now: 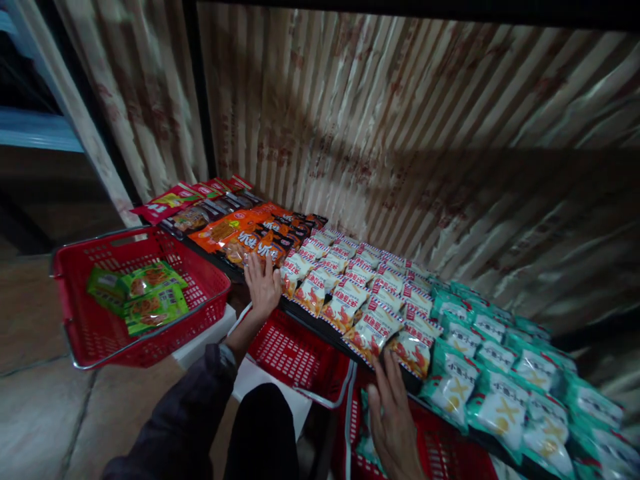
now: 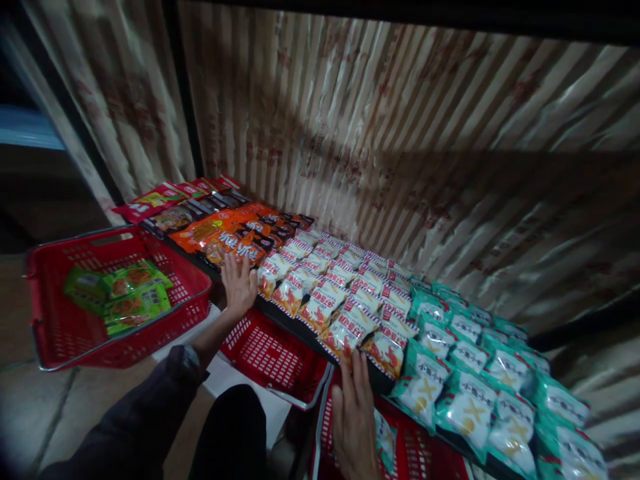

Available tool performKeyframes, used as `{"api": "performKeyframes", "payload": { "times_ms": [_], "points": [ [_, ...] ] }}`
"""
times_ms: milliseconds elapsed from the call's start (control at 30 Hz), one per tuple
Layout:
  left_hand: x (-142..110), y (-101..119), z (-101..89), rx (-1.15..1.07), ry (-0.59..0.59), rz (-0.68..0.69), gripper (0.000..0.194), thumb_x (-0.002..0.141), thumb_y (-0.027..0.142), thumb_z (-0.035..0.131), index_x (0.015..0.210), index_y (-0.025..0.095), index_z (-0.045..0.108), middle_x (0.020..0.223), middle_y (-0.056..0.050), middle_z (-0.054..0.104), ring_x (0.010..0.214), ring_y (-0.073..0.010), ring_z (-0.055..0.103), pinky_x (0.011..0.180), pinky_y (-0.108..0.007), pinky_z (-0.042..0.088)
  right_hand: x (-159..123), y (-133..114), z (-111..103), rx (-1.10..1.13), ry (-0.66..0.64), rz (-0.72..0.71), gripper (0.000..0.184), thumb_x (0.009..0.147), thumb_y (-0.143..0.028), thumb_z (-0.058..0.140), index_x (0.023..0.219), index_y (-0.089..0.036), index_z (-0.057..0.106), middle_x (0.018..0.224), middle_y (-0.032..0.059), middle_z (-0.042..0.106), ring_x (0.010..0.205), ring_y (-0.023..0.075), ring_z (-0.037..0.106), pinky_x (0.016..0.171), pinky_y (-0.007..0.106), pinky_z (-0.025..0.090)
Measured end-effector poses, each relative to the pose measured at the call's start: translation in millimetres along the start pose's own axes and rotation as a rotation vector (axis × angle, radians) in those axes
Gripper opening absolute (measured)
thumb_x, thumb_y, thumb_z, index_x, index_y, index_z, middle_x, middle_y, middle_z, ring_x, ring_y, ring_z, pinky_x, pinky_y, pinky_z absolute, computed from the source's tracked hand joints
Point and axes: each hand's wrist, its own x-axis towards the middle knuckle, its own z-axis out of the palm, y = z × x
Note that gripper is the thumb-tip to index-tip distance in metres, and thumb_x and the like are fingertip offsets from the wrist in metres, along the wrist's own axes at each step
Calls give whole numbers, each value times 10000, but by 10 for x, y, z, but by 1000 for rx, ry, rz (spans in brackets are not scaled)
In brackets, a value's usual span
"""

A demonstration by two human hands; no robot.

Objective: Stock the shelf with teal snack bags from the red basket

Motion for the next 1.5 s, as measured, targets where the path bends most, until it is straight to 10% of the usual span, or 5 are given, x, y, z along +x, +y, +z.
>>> {"api": "performKeyframes", "payload": {
  "times_ms": [233,567,933,1500],
  "points": [
    [-284,266,69,-7,-197,213,561,968,349,322,1471,102,351,1583,-211,200,1492,-302,82,1173,-534,182,602,-386,366,-209,-30,73,506,971,-309,369,1474,-255,381,1630,68,129,1500,317,-27,1163,574,183],
    [-262,285,147,9,-170,221,592,960,403,349,1500,168,293,1602,-188,152,1493,-315,61,1163,-579,160,696,-275,436,-208,-193,113,511,989,-337,315,1481,-213,369,1608,32,225,1504,275,2,1192,536,53],
    [-303,318,171,-102,-105,225,605,951,430,364,1461,106,374,1596,-221,138,1490,-343,41,1166,-575,84,552,42,500,-181,182,119,524,969,-331,438,1475,-216,365,1626,105,126,1494,335,-5,1138,618,207],
    [-339,412,191,-82,-73,258,578,945,399,373,1444,111,414,1603,-200,132,1490,-344,51,1164,-592,88,708,111,379,-174,187,41,529,916,-251,500,1439,-252,427,1636,71,78,1491,344,38,1133,589,237]
  ]
}}
